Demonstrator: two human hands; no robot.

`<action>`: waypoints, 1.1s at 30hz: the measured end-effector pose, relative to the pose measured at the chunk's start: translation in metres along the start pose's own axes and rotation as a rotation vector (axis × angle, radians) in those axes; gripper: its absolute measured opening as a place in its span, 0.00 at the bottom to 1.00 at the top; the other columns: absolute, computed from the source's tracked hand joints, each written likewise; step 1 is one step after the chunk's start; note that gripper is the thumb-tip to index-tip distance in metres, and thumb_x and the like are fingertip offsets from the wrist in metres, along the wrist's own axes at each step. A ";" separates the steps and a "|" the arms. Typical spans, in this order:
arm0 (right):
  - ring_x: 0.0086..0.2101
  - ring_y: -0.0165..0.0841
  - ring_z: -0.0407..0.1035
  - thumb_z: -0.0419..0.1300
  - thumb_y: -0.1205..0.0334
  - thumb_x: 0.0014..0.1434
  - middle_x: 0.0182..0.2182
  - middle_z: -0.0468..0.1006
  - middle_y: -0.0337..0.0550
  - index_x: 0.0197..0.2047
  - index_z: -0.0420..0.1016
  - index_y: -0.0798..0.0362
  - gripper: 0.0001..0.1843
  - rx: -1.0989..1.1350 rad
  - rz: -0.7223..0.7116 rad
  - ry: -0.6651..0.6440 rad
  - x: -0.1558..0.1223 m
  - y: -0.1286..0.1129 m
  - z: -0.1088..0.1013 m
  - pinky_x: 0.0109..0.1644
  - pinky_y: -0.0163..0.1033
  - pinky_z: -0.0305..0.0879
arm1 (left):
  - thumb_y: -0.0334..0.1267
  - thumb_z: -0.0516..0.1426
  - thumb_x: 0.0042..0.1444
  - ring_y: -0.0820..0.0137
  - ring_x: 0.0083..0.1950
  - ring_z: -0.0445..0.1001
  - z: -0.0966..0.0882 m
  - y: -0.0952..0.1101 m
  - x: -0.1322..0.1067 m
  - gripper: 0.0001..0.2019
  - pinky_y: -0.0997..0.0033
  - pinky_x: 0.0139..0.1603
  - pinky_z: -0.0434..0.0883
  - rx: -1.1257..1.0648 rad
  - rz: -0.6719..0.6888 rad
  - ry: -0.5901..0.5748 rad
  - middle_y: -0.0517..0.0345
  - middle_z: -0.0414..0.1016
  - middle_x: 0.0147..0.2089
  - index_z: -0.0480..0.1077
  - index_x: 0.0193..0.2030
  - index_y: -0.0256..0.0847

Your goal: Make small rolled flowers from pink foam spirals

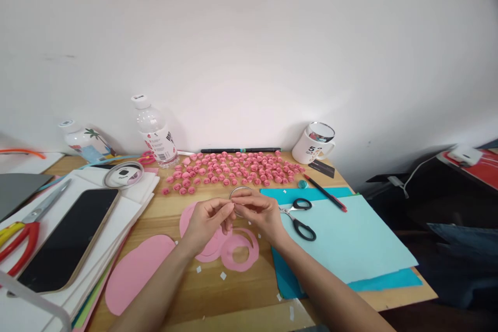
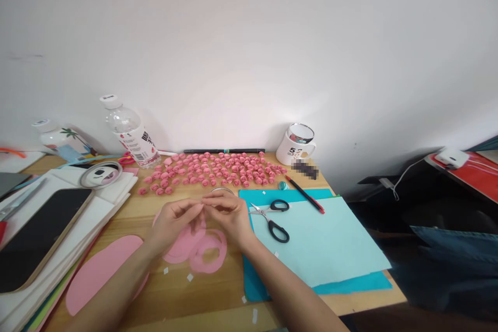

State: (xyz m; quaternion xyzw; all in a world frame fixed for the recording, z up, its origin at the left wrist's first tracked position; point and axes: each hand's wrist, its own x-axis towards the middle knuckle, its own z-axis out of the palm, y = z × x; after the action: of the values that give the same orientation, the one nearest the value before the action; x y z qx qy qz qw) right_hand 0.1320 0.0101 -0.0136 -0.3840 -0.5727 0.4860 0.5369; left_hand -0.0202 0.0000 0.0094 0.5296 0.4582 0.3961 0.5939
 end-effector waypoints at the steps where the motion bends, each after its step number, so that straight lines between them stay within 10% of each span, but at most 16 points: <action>1: 0.39 0.38 0.70 0.64 0.61 0.48 0.35 0.77 0.43 0.31 0.80 0.44 0.05 0.001 -0.003 0.023 0.000 0.000 0.000 0.44 0.45 0.66 | 0.43 0.55 0.52 0.77 0.20 0.65 0.000 0.000 0.000 0.12 0.75 0.24 0.64 -0.010 0.002 -0.011 0.60 0.70 0.21 0.70 0.26 0.36; 33: 0.33 0.36 0.74 0.68 0.59 0.41 0.32 0.80 0.45 0.36 0.76 0.53 0.16 0.192 0.286 0.163 0.004 -0.001 -0.005 0.37 0.41 0.69 | 0.42 0.54 0.54 0.74 0.24 0.69 0.000 0.001 -0.001 0.15 0.76 0.29 0.68 0.048 0.040 0.087 0.58 0.73 0.22 0.73 0.23 0.36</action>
State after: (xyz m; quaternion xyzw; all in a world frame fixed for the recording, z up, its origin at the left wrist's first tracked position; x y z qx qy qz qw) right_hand 0.1367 0.0143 -0.0123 -0.4466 -0.4180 0.5769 0.5414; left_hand -0.0204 -0.0005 0.0106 0.5352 0.4821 0.4195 0.5524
